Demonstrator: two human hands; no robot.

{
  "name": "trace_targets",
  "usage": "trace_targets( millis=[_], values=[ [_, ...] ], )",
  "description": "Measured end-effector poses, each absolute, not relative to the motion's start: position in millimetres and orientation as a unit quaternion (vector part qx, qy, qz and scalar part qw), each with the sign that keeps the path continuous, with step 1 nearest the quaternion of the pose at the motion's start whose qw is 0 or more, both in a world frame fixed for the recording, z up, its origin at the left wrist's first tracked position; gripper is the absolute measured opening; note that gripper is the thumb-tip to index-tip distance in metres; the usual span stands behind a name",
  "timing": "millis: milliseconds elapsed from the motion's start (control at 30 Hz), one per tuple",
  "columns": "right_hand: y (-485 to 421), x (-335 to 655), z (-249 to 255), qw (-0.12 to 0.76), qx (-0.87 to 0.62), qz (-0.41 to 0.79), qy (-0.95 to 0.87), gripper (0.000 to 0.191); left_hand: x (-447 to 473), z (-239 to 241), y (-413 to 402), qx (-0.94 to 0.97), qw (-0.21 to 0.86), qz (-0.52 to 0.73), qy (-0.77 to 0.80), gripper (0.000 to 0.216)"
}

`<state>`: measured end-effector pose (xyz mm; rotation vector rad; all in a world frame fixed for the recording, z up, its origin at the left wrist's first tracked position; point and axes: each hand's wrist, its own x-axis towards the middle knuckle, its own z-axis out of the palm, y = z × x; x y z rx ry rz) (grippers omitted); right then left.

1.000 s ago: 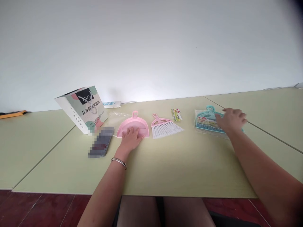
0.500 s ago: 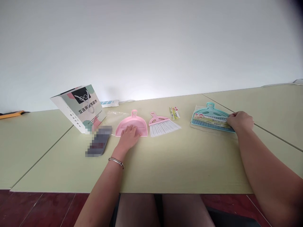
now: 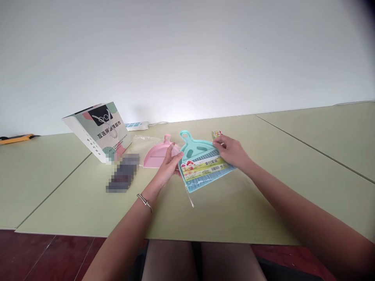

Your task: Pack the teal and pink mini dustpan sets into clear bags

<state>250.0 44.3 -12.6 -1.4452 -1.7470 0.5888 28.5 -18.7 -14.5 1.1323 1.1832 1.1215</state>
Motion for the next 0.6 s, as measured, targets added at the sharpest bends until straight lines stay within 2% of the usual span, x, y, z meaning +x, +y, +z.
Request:
trace_targets(
  millis=[67, 133, 200, 233, 333, 433, 600],
  values=[
    [38, 242, -18, 0.403, -0.536, 0.241, -0.702, 0.014, 27, -17, -16, 0.447, 0.55, 0.508, 0.49, 0.057],
    [32, 244, -21, 0.465, -0.512, 0.187, -0.697, 0.019, 25, -19, -13, 0.42, 0.532, 0.548, 0.49, 0.04],
    [25, 247, -23, 0.526, -0.488, 0.141, -0.682, 0.023, 23, -20, -12, 0.4, 0.497, 0.589, 0.496, 0.033],
    [22, 248, -24, 0.538, -0.477, 0.155, -0.677, 0.022, 23, -20, -12, 0.395, 0.481, 0.605, 0.497, 0.033],
    [14, 241, -26, 0.503, -0.447, 0.345, -0.654, 0.024, 24, -17, -15, 0.403, 0.444, 0.631, 0.493, 0.034],
    [11, 231, -30, 0.488, -0.4, 0.541, -0.556, 0.029, 26, -15, -18, 0.425, 0.429, 0.632, 0.486, 0.037],
    [16, 230, -38, 0.482, -0.357, 0.699, -0.388, 0.025, 28, -14, -21, 0.493, 0.477, 0.583, 0.435, 0.044]
  ],
)
